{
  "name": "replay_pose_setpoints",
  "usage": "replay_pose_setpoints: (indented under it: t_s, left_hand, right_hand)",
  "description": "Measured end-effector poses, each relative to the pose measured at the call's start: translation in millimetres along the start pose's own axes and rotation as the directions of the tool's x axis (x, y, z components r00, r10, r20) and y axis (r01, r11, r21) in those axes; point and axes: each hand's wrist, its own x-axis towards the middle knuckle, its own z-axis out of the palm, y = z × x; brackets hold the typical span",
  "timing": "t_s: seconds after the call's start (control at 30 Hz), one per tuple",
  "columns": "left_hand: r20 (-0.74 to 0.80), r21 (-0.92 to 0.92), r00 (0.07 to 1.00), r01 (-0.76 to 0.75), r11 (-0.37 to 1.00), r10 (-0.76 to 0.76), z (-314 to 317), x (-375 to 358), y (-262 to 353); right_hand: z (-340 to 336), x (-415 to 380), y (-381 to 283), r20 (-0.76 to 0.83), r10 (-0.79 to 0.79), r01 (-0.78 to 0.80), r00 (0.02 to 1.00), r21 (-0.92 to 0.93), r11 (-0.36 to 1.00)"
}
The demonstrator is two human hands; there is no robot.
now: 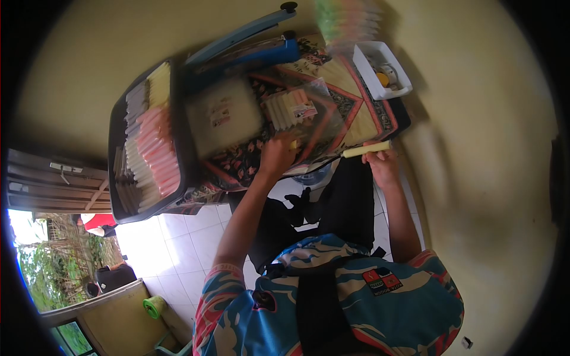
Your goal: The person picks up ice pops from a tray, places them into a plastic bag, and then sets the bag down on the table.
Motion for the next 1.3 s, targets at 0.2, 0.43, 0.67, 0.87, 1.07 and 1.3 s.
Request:
replay_pose_setpoints:
  t_s: [0.2, 0.43, 0.67, 0.87, 1.07, 1.3]
  left_hand:
    - [-0.209, -0.128, 0.977, 0.021, 0.992, -0.048, 2.2, 6.6, 5.2]
    - [-0.294, -0.096, 0.954, 0.023, 0.995, -0.051, 1.7, 6.9, 15.1]
    - [-0.348, -0.112, 0.936, 0.010, 0.994, -0.048, -1.0, 3.7, 16.1]
    - [-0.384, -0.072, 0.923, -0.005, 0.997, -0.023, -3.9, 7.2, 15.8]
    - [-0.409, -0.066, 0.913, -0.049, 0.997, 0.018, 0.2, 4.8, 15.1]
    - [-0.401, -0.040, 0.913, -0.094, 0.995, 0.070, 9.0, 1.6, 10.4]
  right_hand:
    - [31.5, -3.5, 14.2, 0.107, 0.199, -0.196, 0.974, -0.036, 0.980]
    - [75.6, -8.4, 69.3, 0.262, 0.081, 0.136, 0.962, -0.714, 0.686]
    - [94.5, 9.5, 84.0, 0.201, -0.131, 0.239, 0.971, -0.752, 0.615]
    - [91.5, 23.1, 93.4, 0.256, -0.399, 0.414, 0.880, -0.825, 0.385]
    - [91.3, 31.7, 89.8, 0.287, -0.457, 0.426, 0.842, -0.874, 0.236]
    - [81.7, 55.2, 82.2, 0.158, -0.215, 0.170, 0.964, -0.985, 0.039]
